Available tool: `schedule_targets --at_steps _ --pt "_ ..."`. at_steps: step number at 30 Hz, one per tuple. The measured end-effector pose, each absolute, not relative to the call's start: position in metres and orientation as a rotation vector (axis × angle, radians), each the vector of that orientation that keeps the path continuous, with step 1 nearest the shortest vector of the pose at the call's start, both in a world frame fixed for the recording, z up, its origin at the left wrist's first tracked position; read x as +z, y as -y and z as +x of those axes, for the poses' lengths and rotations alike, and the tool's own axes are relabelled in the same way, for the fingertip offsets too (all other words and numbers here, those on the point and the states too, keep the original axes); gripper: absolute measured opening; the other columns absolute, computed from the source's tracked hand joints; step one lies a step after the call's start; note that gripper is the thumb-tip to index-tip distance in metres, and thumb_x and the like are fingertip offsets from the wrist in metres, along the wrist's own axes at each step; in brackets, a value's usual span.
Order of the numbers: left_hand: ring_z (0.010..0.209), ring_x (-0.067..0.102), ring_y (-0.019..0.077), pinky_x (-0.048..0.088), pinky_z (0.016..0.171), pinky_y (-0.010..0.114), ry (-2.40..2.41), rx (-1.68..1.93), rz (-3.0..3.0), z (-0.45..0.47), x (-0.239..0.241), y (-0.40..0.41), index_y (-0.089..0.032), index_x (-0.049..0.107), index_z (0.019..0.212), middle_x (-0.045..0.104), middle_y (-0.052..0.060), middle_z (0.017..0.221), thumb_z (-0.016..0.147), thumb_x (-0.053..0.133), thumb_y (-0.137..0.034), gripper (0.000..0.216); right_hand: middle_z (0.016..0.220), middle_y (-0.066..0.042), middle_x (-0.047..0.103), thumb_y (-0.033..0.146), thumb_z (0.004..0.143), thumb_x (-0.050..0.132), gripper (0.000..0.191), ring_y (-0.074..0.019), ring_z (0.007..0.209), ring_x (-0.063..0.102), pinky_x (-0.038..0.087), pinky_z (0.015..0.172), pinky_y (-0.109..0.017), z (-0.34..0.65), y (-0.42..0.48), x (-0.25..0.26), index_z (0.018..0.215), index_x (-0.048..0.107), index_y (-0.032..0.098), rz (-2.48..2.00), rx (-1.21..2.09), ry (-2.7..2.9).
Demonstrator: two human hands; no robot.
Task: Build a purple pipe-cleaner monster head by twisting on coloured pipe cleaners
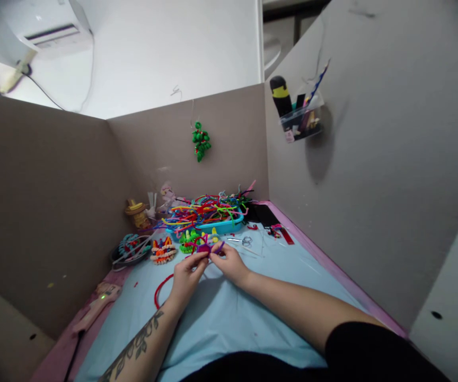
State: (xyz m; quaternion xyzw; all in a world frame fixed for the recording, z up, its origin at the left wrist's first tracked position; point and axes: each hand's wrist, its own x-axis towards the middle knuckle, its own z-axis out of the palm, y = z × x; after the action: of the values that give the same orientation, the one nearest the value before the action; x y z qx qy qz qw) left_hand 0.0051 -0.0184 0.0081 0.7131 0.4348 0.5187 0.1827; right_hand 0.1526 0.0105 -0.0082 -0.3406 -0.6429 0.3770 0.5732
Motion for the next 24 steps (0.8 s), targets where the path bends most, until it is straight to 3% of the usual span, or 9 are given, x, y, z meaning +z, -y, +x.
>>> schedule_targets --at_steps 7,16,24 --pt "0.073 0.067 0.0180 0.054 0.069 0.029 -1.223 1.448 1.925 0.0056 0.0073 0.0180 -0.017 0.069 0.093 0.072 0.008 0.086 0.075 0.060 -0.028 0.023 0.061 0.003 0.052 0.028 0.068 0.061 0.012 -0.0127 0.059 0.050 0.040 0.060 -0.026 0.1536 -0.0157 -0.0106 0.069 0.055 0.017 -0.761 1.132 1.378" --pt "0.073 0.066 0.0181 0.054 0.068 0.029 -1.215 1.434 1.873 0.0016 0.0024 0.0141 -0.017 0.070 0.093 0.072 0.007 0.086 0.075 0.061 -0.031 0.024 0.059 0.002 0.055 0.032 0.068 0.063 0.018 -0.0132 0.060 0.050 0.040 0.063 -0.027 0.1524 -0.0167 -0.0106 0.066 0.055 0.016 -0.755 1.283 1.301" --pt "0.073 0.066 0.0183 0.054 0.068 0.029 -1.218 1.459 1.934 0.0025 0.0079 0.0174 -0.018 0.070 0.091 0.072 0.007 0.084 0.075 0.061 -0.030 0.023 0.055 0.007 0.042 0.035 0.066 0.066 0.032 -0.0095 0.052 0.040 0.034 0.051 -0.022 0.1546 -0.0180 -0.0118 0.059 0.039 0.019 -0.908 0.929 1.357"
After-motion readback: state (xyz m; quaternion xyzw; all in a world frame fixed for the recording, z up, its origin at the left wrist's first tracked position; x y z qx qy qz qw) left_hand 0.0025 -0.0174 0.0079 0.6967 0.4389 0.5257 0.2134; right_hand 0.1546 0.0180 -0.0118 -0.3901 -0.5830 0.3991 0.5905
